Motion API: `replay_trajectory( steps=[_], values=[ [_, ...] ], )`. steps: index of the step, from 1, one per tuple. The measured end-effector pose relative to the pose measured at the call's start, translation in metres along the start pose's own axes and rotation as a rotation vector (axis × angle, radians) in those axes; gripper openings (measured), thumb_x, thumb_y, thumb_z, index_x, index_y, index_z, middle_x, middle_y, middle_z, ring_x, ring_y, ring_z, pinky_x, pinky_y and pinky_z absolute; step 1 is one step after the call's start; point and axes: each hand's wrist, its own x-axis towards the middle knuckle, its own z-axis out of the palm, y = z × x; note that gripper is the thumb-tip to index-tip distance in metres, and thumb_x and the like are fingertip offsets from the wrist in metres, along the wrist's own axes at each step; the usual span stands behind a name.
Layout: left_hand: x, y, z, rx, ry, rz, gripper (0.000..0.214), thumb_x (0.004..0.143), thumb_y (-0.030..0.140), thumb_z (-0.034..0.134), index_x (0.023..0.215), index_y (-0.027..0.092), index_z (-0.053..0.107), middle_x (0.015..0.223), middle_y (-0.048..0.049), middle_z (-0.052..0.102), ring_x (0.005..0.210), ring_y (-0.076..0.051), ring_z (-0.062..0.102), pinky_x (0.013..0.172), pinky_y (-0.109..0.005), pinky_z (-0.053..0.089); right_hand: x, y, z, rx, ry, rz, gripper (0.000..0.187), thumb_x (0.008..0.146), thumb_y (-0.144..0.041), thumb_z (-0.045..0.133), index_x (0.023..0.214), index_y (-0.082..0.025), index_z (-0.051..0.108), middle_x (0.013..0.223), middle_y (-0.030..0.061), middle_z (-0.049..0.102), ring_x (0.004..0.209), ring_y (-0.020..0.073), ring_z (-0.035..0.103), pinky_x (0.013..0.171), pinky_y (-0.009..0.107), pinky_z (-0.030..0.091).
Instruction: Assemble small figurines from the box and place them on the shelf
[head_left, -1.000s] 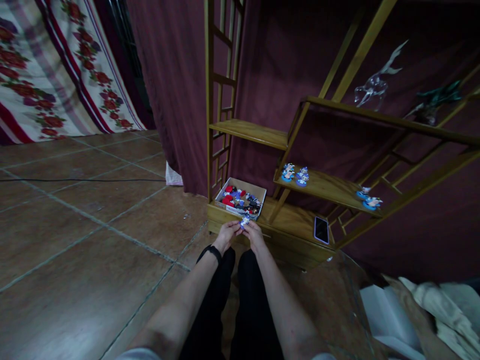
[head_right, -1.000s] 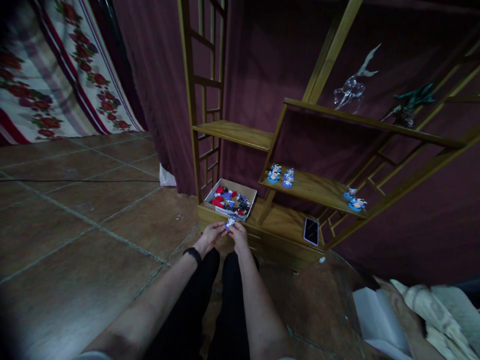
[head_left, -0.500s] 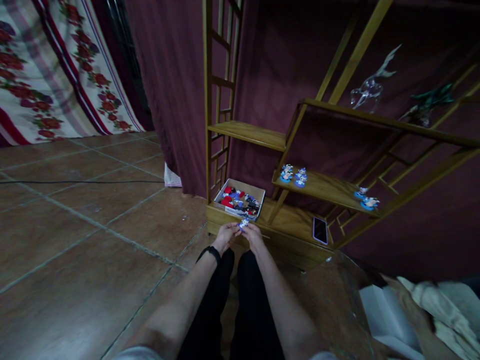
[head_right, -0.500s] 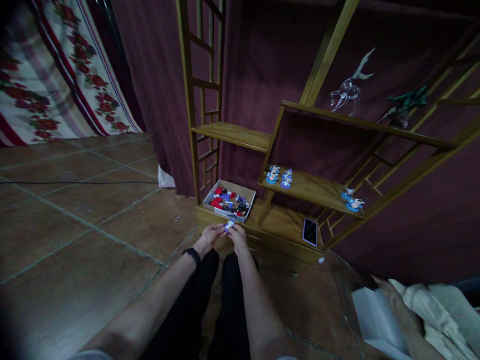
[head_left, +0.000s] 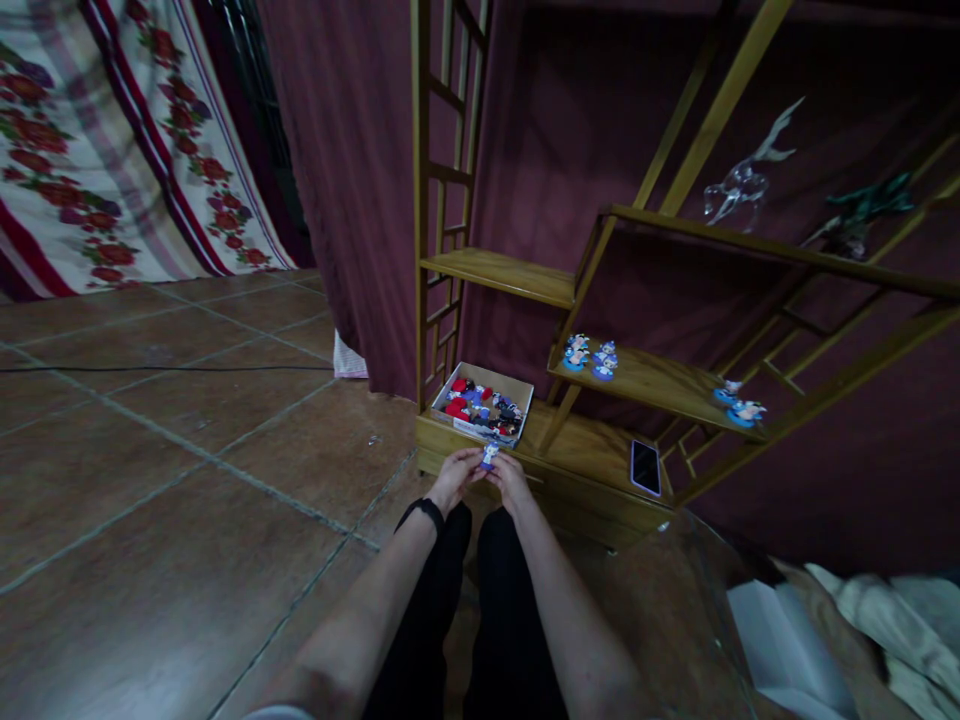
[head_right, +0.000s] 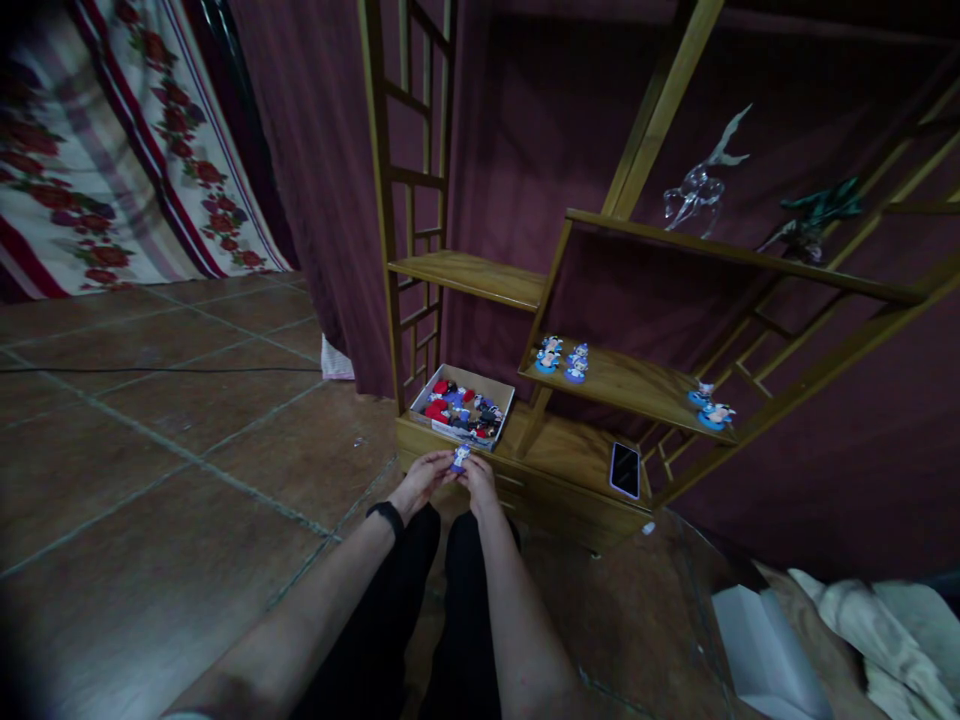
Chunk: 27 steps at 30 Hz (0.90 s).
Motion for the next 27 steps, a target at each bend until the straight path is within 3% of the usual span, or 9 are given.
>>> replay_trajectory(
  steps=[11,21,27],
  values=[
    [0.0031,-0.0044,0.0020,0.121,0.021,0.036,0.017,0.054,0.015,0.074,0.067,0.010,0.064,0.058,-0.0040,0.064,0.049,-0.010,0.058,0.050,-0.018,0.046,-0.0018,0.0007,0.0029,-0.041,0.002,-0.003,0.023,0.056,-0.027,0.066,0.076,-0.015,0.067,0.073,0.0035,0.067,0.064,0.0142,0.060,0.063,0.027,0.049],
    [0.0073,-0.0067,0.0012,0.164,0.057,0.049,0.011,0.054,0.016,0.071,0.060,0.010,0.064,0.051,-0.0031,0.062,0.043,-0.009,0.054,0.044,-0.018,0.042,-0.0038,-0.0004,0.0037,-0.094,-0.071,-0.003,0.016,0.060,-0.025,0.062,0.073,-0.015,0.065,0.058,0.0005,0.064,0.052,0.0119,0.057,0.061,0.027,0.049],
    [0.0077,-0.0073,0.0015,0.125,0.048,0.049,0.010,0.057,0.014,0.070,0.061,0.010,0.063,0.052,-0.0028,0.062,0.045,-0.009,0.056,0.048,-0.017,0.045,-0.0023,0.0011,0.0030,-0.083,-0.058,-0.011,0.021,0.059,-0.027,0.063,0.076,-0.015,0.066,0.062,0.0010,0.065,0.054,0.0114,0.057,0.061,0.026,0.048]
  ],
)
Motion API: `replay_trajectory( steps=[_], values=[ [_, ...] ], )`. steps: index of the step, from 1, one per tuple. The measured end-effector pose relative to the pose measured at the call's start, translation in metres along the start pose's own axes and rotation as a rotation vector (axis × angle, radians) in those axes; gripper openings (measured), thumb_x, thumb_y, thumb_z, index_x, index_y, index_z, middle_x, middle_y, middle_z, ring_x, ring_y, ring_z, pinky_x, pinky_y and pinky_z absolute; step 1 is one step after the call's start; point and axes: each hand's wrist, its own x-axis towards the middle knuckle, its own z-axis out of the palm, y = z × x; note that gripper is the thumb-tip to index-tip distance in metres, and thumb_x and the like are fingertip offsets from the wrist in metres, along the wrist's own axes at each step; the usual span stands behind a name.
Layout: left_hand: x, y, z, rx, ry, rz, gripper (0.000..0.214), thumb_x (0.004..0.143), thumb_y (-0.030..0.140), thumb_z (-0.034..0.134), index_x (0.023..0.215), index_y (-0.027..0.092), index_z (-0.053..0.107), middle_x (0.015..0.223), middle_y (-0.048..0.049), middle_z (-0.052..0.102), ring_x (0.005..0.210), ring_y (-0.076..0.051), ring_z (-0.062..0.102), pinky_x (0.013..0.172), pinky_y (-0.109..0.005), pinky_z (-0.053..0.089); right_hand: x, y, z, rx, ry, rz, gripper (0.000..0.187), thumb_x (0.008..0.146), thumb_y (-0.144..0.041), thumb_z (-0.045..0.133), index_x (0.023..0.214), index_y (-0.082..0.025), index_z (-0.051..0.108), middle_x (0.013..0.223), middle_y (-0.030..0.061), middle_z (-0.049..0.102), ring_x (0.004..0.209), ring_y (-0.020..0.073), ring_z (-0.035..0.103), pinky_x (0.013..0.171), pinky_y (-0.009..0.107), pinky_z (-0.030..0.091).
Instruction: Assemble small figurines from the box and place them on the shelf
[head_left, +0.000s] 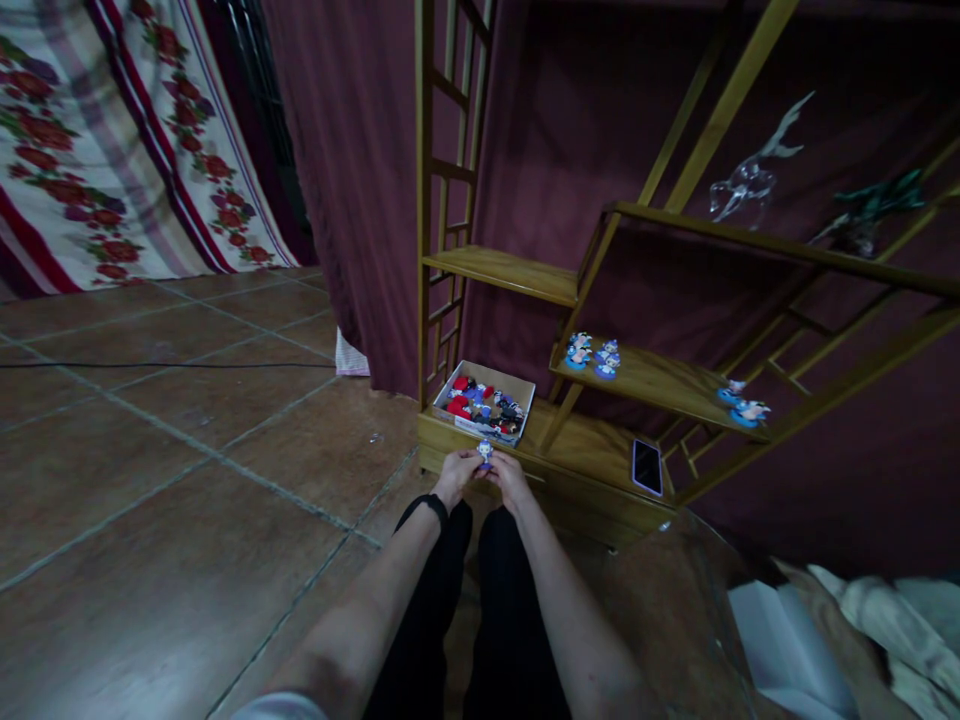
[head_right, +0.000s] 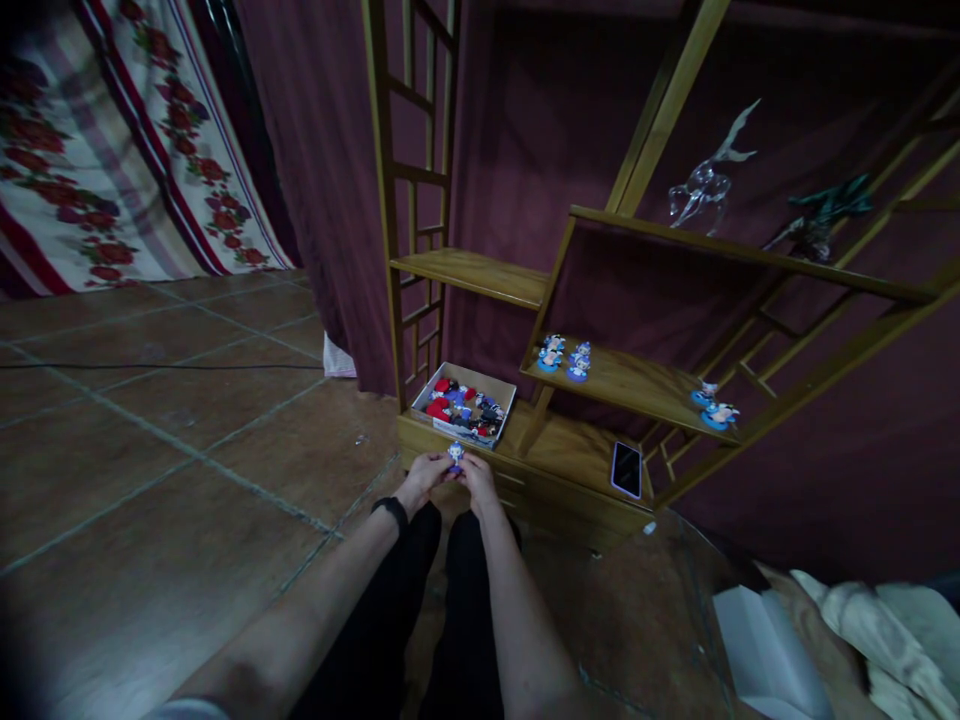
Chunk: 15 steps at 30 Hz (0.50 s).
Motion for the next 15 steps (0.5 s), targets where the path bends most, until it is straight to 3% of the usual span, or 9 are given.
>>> replay_trajectory(
  steps=[6,15],
  values=[
    [-0.0065,0.0061,0.0004,-0.065,-0.072,-0.029,0.014,0.060,0.016,0.071,0.071,0.009,0.065,0.067,-0.0094,0.067,0.060,-0.014,0.064,0.063,-0.025,0.052,0.0039,0.0009,-0.0012,0.026,0.095,0.005,0.024,0.058,-0.029,0.064,0.079,-0.017,0.066,0.071,0.0025,0.067,0.063,0.0134,0.060,0.060,0.025,0.048],
    [-0.0059,0.0052,0.0000,-0.079,-0.084,-0.025,0.009,0.063,0.014,0.068,0.070,0.010,0.063,0.062,-0.0066,0.065,0.057,-0.012,0.062,0.060,-0.022,0.051,0.0080,0.0057,-0.0034,-0.032,0.072,-0.010,0.028,0.056,-0.034,0.067,0.077,-0.015,0.067,0.072,0.0034,0.068,0.062,0.0141,0.061,0.060,0.025,0.048]
  ],
)
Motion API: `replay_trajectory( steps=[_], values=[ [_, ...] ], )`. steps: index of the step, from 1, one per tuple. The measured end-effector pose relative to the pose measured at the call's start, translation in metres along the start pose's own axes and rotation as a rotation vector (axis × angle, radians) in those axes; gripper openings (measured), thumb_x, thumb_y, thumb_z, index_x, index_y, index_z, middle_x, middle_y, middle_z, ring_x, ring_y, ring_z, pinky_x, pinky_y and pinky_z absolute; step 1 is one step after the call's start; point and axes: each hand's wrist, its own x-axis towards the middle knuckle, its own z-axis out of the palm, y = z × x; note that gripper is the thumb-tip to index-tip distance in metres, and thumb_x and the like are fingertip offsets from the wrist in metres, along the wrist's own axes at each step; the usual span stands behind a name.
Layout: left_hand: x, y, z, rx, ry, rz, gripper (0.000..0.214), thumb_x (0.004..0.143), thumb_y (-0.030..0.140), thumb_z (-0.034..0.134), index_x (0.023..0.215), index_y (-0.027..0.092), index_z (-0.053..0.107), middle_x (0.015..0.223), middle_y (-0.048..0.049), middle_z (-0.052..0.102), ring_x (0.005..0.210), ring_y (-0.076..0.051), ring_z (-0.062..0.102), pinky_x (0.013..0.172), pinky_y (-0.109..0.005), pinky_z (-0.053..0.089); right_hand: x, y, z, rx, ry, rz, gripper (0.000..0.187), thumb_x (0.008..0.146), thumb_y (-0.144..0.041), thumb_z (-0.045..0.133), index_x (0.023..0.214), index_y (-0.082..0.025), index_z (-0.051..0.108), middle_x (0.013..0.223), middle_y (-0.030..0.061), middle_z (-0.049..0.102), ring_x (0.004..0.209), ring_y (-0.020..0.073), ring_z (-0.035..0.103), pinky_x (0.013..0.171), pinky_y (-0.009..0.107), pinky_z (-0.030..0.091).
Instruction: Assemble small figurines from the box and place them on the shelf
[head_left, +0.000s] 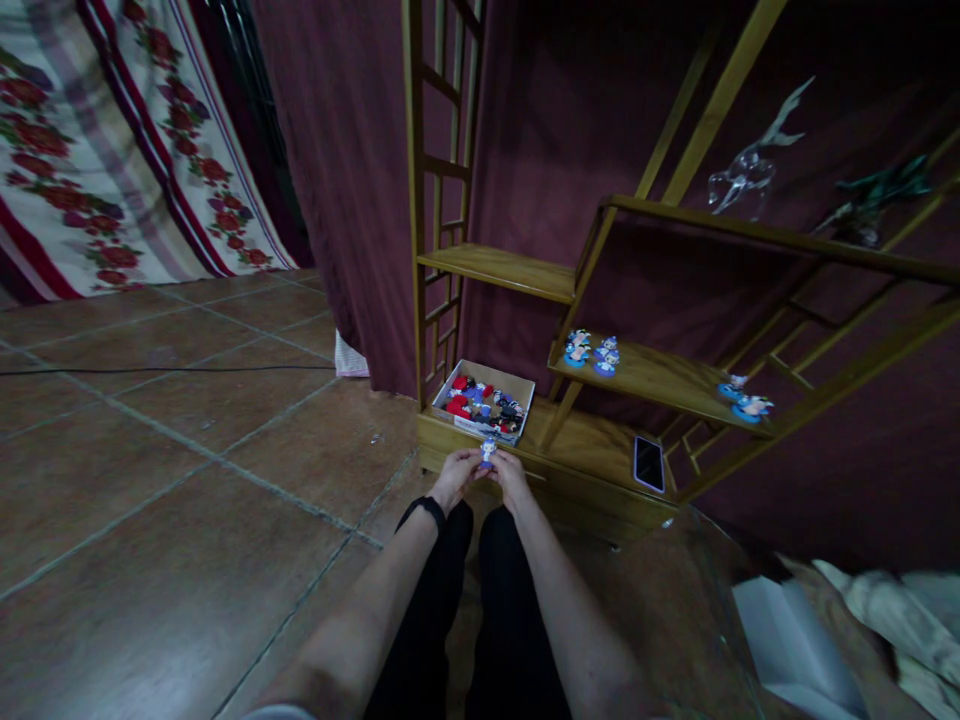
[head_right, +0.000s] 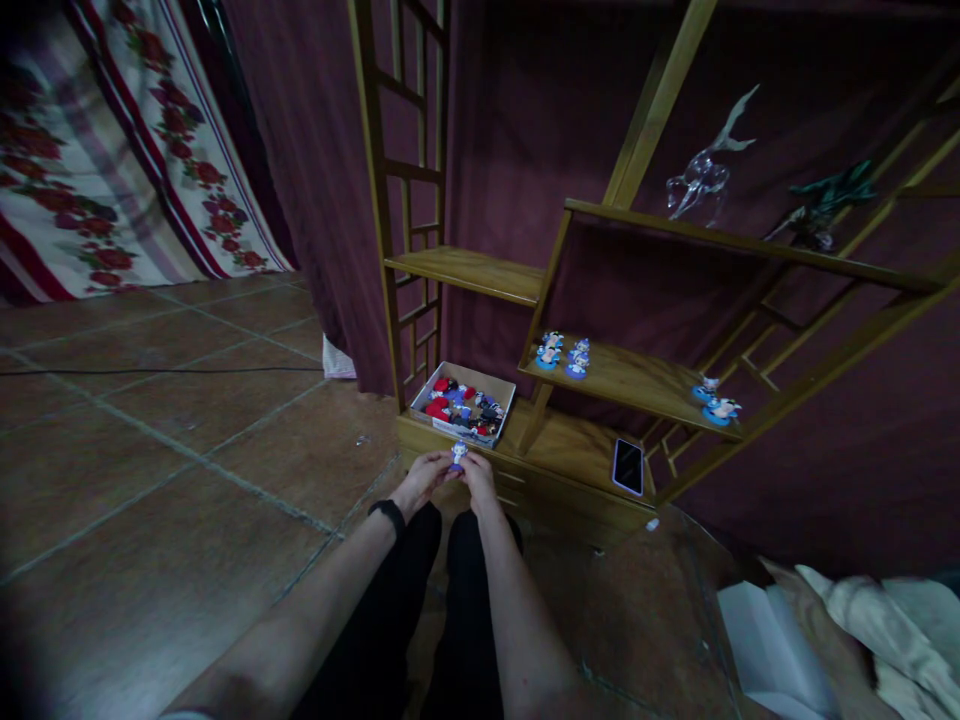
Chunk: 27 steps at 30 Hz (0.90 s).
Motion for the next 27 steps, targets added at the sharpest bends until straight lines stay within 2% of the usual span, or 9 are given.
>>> replay_trajectory(
  steps=[10,18,27],
  values=[
    [0.0021,-0.0020,-0.0005,0.036,0.030,0.016,0.010,0.060,0.013,0.068,0.068,0.010,0.063,0.060,-0.0038,0.064,0.051,-0.009,0.058,0.055,-0.020,0.048,0.0004,0.0009,0.0033,-0.014,-0.040,-0.057,0.024,0.056,-0.033,0.067,0.071,-0.014,0.067,0.057,0.0006,0.064,0.049,0.0122,0.056,0.058,0.027,0.049],
    [0.0018,-0.0019,-0.0022,0.063,0.048,0.029,0.009,0.060,0.014,0.068,0.067,0.011,0.063,0.059,-0.0035,0.063,0.049,-0.009,0.057,0.054,-0.020,0.047,0.0030,0.0025,0.0013,-0.053,-0.021,-0.029,0.023,0.055,-0.030,0.069,0.073,-0.015,0.069,0.061,0.0009,0.066,0.054,0.0129,0.059,0.062,0.028,0.050],
    [-0.0013,0.0004,-0.0004,0.045,0.015,0.041,0.010,0.065,0.019,0.067,0.070,0.011,0.064,0.062,-0.0054,0.064,0.052,-0.010,0.058,0.054,-0.020,0.047,0.0006,0.0016,0.0010,-0.011,0.013,-0.021,0.026,0.056,-0.033,0.068,0.075,-0.015,0.068,0.067,0.0026,0.067,0.057,0.0129,0.060,0.060,0.027,0.050]
  ],
)
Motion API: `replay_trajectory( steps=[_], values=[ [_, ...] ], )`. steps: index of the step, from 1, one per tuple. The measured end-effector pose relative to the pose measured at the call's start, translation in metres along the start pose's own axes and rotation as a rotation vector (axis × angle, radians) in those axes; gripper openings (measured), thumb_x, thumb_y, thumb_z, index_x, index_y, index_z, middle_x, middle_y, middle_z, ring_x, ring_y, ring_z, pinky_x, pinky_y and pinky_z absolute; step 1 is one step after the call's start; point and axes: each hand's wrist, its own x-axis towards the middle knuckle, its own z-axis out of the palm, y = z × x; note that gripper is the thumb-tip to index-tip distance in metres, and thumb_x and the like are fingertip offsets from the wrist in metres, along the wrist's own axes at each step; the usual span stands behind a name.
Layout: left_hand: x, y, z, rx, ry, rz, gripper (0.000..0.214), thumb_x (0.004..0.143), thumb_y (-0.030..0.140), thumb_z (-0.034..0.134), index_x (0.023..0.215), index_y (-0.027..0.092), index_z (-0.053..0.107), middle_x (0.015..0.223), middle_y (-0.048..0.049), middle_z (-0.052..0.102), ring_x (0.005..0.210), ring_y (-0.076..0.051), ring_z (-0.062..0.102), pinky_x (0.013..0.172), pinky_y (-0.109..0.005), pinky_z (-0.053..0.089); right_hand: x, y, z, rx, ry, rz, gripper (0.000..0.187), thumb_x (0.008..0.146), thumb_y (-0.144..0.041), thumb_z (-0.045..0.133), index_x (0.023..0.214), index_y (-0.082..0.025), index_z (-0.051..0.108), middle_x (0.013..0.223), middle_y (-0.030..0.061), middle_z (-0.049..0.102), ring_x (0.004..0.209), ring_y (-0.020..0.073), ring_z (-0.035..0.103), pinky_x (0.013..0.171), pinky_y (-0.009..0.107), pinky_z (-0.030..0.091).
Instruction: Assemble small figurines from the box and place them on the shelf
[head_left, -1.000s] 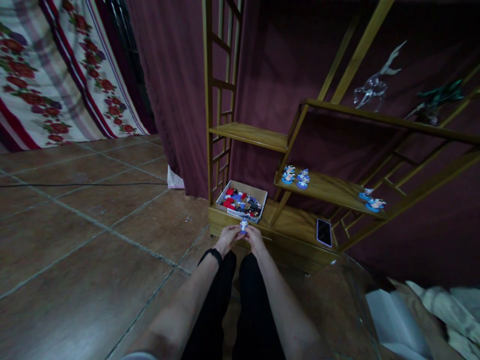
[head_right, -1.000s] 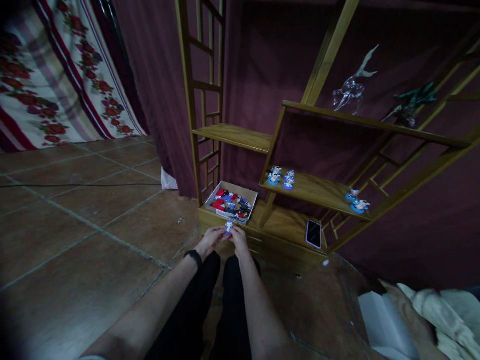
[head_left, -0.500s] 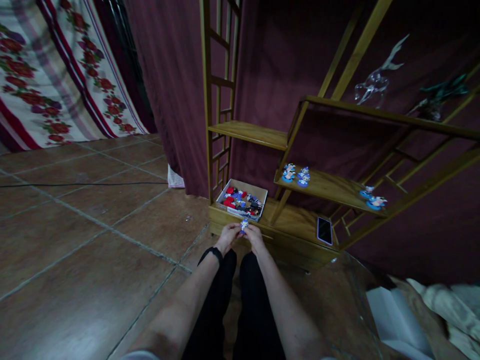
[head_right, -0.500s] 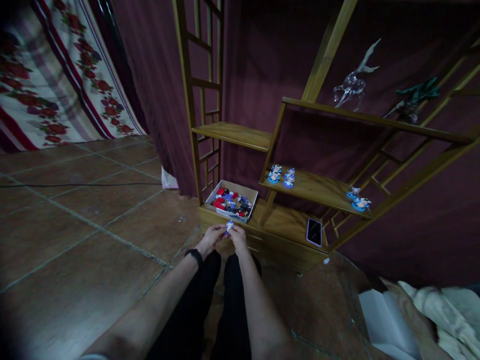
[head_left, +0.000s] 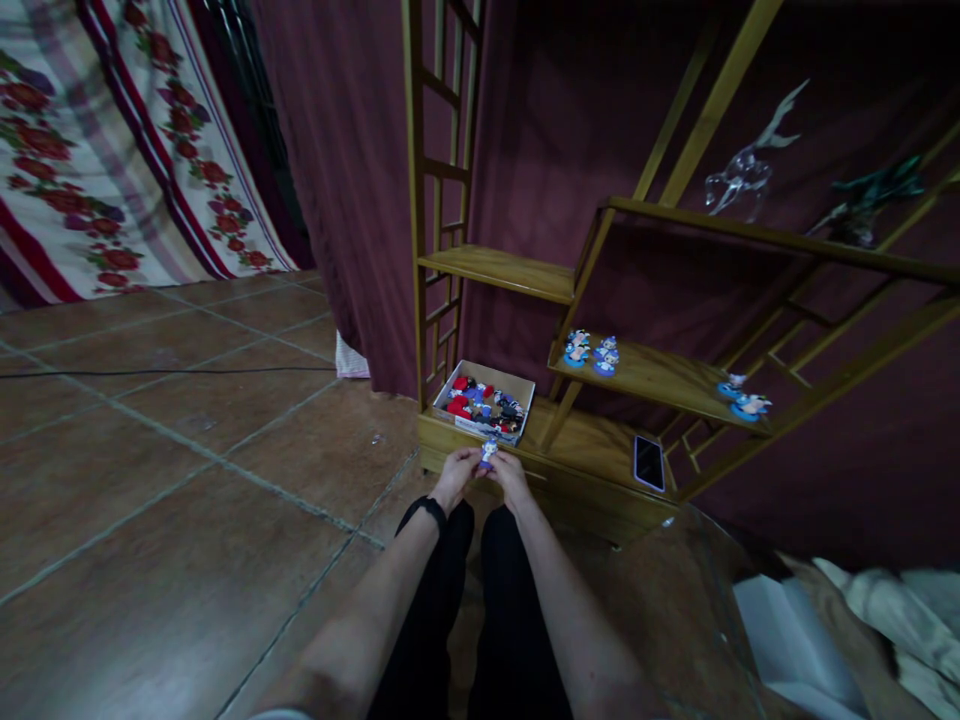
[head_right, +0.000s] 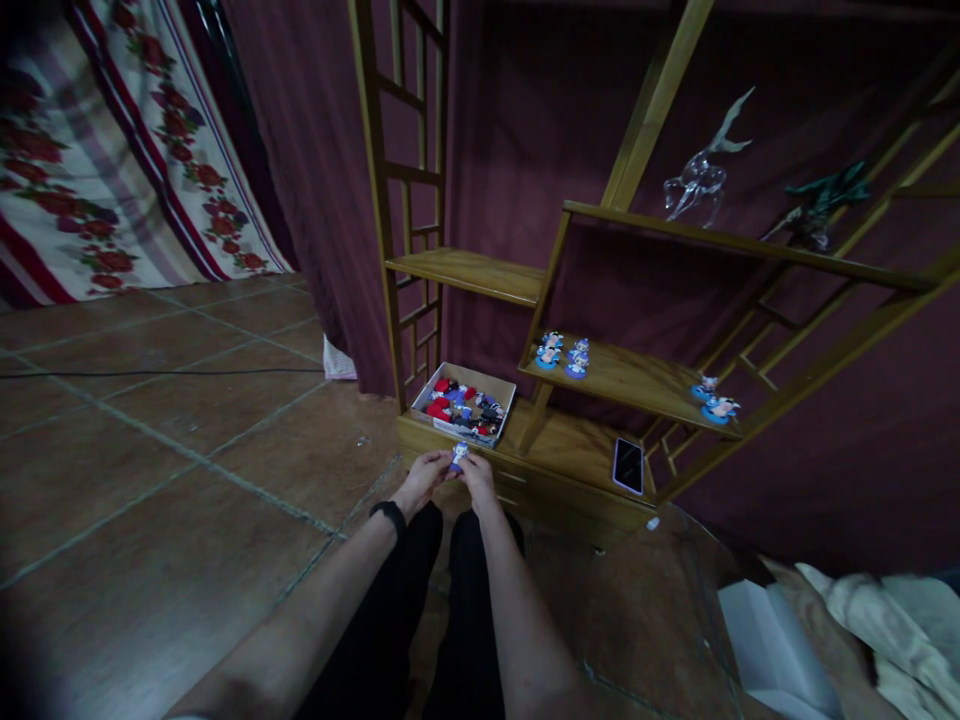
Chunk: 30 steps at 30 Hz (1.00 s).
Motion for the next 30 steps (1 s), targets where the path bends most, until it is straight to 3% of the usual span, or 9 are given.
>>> replay_trajectory(
  steps=[6,11,20,25,30],
  values=[
    [-0.003,0.002,0.000,-0.008,0.020,0.001,0.012,0.061,0.018,0.070,0.069,0.011,0.064,0.062,-0.0045,0.064,0.052,-0.009,0.057,0.054,-0.020,0.047,0.001,0.003,0.001,0.014,-0.033,0.004,0.025,0.054,-0.030,0.069,0.074,-0.014,0.068,0.066,0.0023,0.067,0.055,0.0123,0.059,0.060,0.027,0.050],
    [-0.006,0.003,0.000,-0.029,0.039,0.005,0.009,0.067,0.019,0.066,0.070,0.011,0.064,0.061,-0.0042,0.063,0.051,-0.009,0.057,0.055,-0.021,0.047,-0.001,0.001,0.002,0.025,-0.026,0.022,0.026,0.055,-0.030,0.068,0.077,-0.015,0.068,0.071,0.0034,0.068,0.061,0.0141,0.061,0.062,0.028,0.050],
    [-0.009,0.007,0.003,-0.061,0.040,0.026,0.011,0.067,0.020,0.066,0.071,0.010,0.064,0.062,-0.0051,0.064,0.051,-0.009,0.057,0.052,-0.020,0.047,-0.003,-0.002,0.003,0.124,-0.022,0.054,0.028,0.063,-0.037,0.062,0.078,-0.014,0.066,0.073,0.0062,0.068,0.065,0.0161,0.062,0.063,0.029,0.051],
    [-0.009,0.006,0.004,-0.058,0.074,0.062,0.016,0.062,0.021,0.070,0.073,0.012,0.062,0.065,-0.0042,0.064,0.055,-0.010,0.059,0.058,-0.023,0.047,-0.004,-0.002,0.004,0.132,0.042,-0.004,0.029,0.062,-0.036,0.062,0.084,-0.017,0.066,0.083,0.0041,0.068,0.077,0.0168,0.062,0.069,0.028,0.049],
    [-0.007,0.002,0.004,-0.040,0.139,0.135,0.029,0.056,0.019,0.073,0.081,0.014,0.060,0.055,0.0030,0.057,0.047,-0.008,0.053,0.053,-0.021,0.044,-0.010,-0.001,0.007,0.045,-0.009,-0.084,0.024,0.055,-0.030,0.068,0.076,-0.018,0.065,0.072,-0.0002,0.066,0.071,0.0150,0.059,0.072,0.027,0.046]
  ],
)
